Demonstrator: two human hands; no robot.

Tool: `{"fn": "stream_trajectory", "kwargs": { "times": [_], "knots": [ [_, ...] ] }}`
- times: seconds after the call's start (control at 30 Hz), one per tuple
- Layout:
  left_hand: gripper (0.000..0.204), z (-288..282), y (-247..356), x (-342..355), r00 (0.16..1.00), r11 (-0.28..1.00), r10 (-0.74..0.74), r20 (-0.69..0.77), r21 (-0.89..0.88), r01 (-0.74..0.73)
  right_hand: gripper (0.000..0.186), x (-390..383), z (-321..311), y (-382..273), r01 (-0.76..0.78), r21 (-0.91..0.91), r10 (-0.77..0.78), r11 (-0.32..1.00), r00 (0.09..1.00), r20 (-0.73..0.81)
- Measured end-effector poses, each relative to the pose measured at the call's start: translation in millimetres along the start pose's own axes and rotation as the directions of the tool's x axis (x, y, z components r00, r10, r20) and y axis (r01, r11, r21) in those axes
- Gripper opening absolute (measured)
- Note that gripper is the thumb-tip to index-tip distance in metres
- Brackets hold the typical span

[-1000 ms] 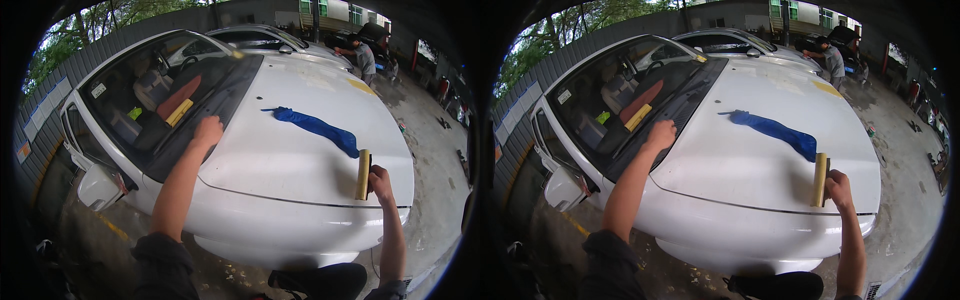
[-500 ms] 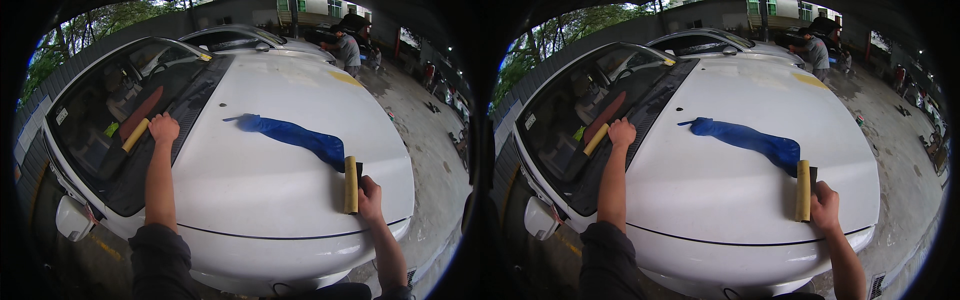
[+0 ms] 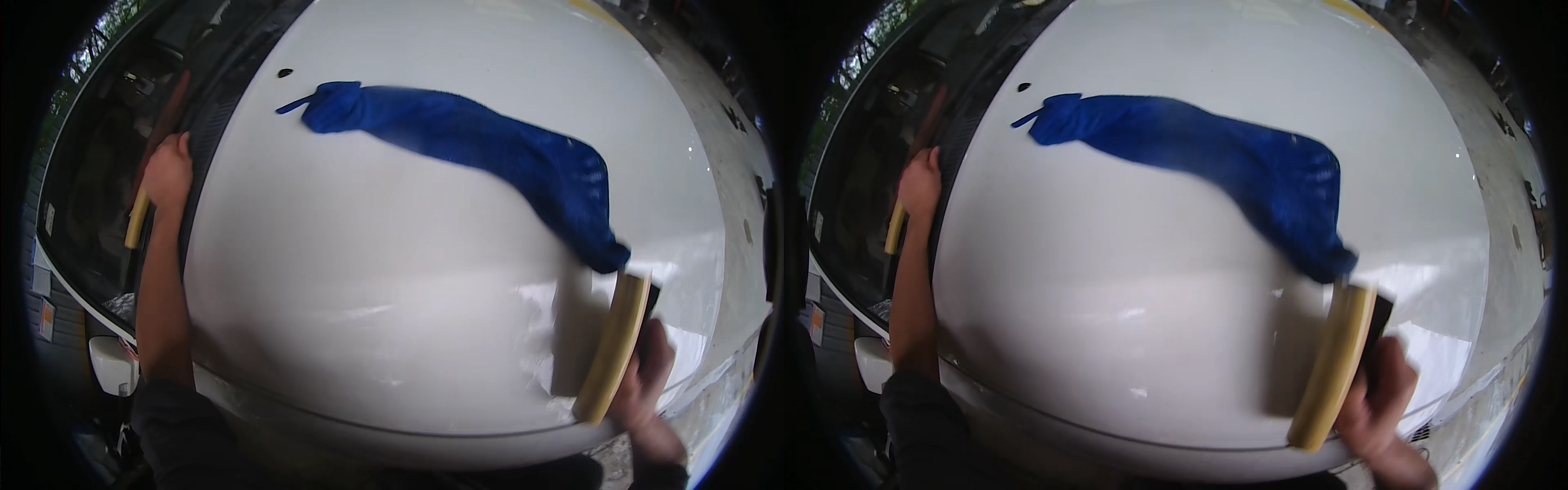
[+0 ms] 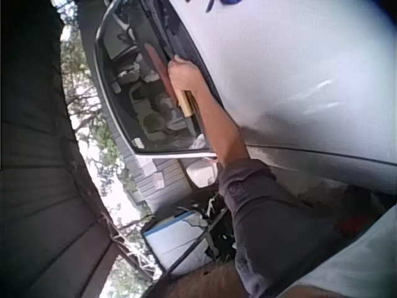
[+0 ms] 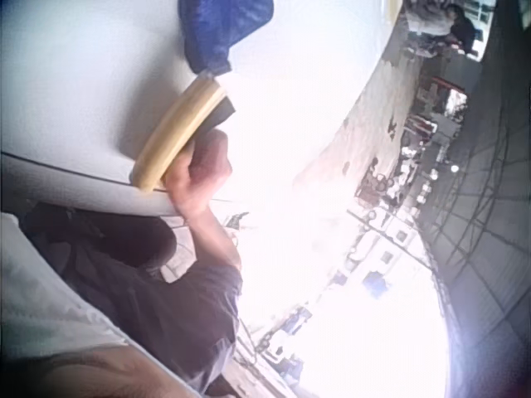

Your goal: The person sands the hood of a white car using a sanding block and wipes the surface with a blue cloth. The person also puts on a face mask before continuing the sanding process.

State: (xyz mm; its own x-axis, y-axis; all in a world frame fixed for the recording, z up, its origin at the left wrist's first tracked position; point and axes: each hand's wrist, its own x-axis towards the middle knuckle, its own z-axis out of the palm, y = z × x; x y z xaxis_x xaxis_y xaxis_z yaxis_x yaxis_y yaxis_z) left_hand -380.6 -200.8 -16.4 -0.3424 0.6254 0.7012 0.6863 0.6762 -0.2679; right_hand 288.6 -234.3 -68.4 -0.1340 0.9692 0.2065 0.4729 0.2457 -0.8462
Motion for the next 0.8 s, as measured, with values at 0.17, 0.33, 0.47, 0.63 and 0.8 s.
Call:
{"fn": "stream_trajectory", "kwargs": {
  "times": [0.17, 0.33, 0.47, 0.63, 0.8],
  "knots": [
    [0.028, 0, -4, -18, 0.997, 0.997, 0.064, -0.036, 0.052, -0.062, 0.058, -7, -19, 13, -0.032, -0.113, 0.054, 0.993, 0.979, 0.195],
    [0.024, -2, -9, -23, 0.997, 0.999, 0.03, 0.073, -0.015, -0.029, 0.053, -3, -24, 6, -0.136, -0.161, 0.17, 0.978, 0.959, 0.226],
    [0.024, -8, -11, -9, 0.987, 0.985, 0.021, 0.161, -0.175, 0.007, 0.015, 6, -15, -8, -0.335, -0.117, 0.351, 0.935, 0.921, 0.167],
    [0.023, 4, -36, -8, 0.951, 0.968, 0.06, 0.302, -0.249, 0.018, 0.013, 15, -8, -11, -0.47, -0.058, 0.474, 0.881, 0.87, 0.137],
    [0.022, 16, -44, 0, 0.917, 0.941, 0.027, 0.398, -0.319, 0.111, 0.014, 20, -6, -10, -0.582, -0.016, 0.577, 0.813, 0.802, 0.152]
  ]
}}
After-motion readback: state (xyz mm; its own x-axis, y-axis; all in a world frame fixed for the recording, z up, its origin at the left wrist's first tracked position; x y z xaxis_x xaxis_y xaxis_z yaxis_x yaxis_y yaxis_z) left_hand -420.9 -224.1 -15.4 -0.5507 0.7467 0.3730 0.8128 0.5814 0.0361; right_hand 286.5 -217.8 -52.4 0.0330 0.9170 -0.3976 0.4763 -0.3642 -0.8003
